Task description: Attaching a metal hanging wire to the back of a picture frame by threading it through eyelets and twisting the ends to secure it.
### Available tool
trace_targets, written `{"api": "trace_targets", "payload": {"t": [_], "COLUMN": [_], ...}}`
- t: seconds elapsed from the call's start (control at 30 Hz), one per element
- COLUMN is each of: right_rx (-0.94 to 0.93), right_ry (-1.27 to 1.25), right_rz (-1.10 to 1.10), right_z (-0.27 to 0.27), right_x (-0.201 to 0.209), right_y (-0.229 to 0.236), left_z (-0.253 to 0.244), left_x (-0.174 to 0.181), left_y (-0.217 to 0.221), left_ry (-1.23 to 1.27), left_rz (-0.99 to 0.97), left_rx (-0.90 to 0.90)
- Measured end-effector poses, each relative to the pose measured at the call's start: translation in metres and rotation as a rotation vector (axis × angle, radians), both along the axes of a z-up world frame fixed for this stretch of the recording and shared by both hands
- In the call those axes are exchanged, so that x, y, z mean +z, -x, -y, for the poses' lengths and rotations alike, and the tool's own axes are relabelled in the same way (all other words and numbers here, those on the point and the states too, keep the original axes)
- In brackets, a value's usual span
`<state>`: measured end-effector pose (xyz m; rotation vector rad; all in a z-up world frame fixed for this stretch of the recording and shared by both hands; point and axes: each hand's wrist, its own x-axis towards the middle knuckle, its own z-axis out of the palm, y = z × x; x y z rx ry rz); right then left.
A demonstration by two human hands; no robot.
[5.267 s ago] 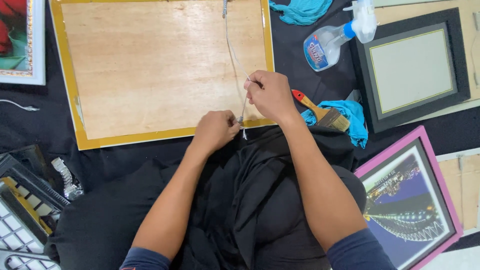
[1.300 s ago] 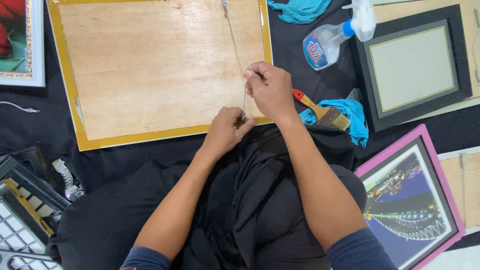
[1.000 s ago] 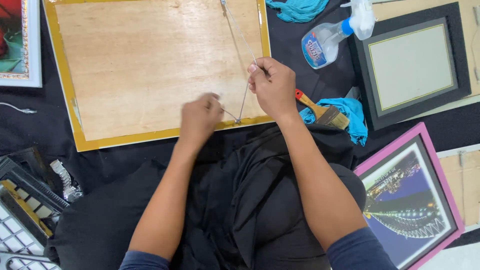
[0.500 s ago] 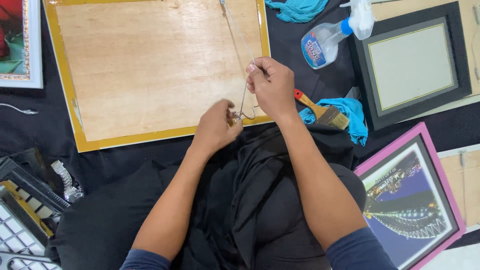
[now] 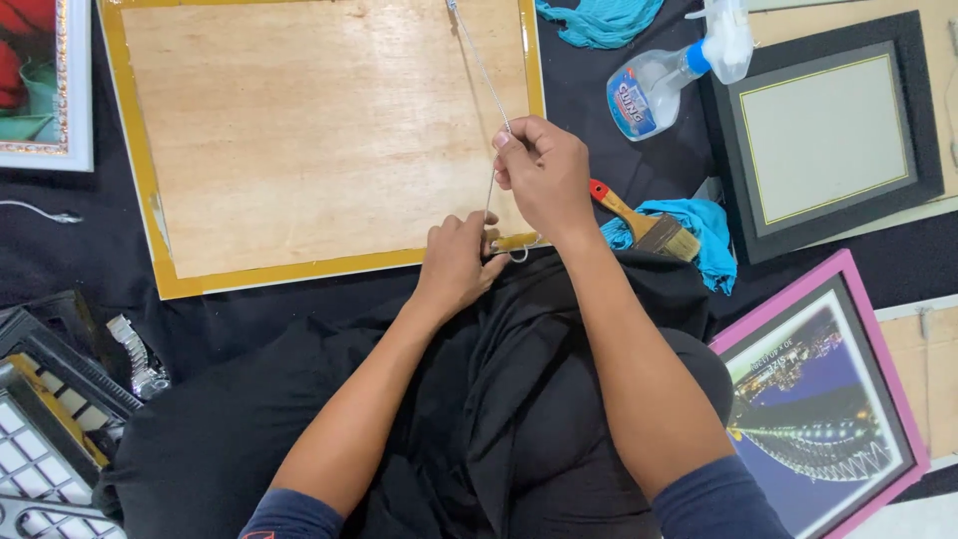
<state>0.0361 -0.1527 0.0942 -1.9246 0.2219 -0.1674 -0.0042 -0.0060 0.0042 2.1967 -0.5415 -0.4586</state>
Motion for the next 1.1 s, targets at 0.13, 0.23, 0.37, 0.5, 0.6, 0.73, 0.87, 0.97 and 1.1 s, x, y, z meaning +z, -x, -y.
{"api": "trace_targets", "payload": {"t": [0.13, 0.23, 0.37, 0.5, 0.6, 0.73, 0.87, 0.97, 1.1], "right_rx": [0.005, 0.001, -0.01, -0.009, -0.004, -0.042, -0.044, 0.0, 0.054], "right_ry": [0.044, 0.031, 0.036, 0.062, 0.108, 0.111, -0.101, -0.215, -0.252], "right_rz": [-0.004, 0.029, 0.071, 0.083, 0.096, 0.053, -0.028, -0.102, -0.112], "right_z": [0.002, 0.001, 0.002, -0.001, 0.001, 0.004, -0.006, -0.011, -0.004], "right_x": [-0.001, 0.001, 0.0, 0.004, 0.002, 0.0, 0.016, 0.023, 0.016], "right_y": [0.0, 0.0, 0.0, 0.001, 0.001, 0.0, 0.0, -0.001, -0.001], "left_z": [-0.001, -0.004, -0.008, -0.01, -0.015, -0.021, -0.013, -0.008, -0.012], "left_x": [-0.005, 0.01, -0.004, -0.008, 0.0, 0.019, 0.024, 0.018, 0.007], "left_y": [-0.004, -0.002, -0.005, -0.004, -0.01, -0.02, -0.015, -0.008, -0.012], "left_ry": [-0.028, -0.024, -0.203, -0.265, -0.348, -0.219, 0.211, 0.329, 0.547], "left_rz": [0.011, 0.054, 0.022, 0.05, 0.017, -0.136, -0.366, -0.365, -0.52], "left_rx": [0.02, 0.063, 0.057, 0.021, -0.002, 0.133, 0.343, 0.277, 0.243]}}
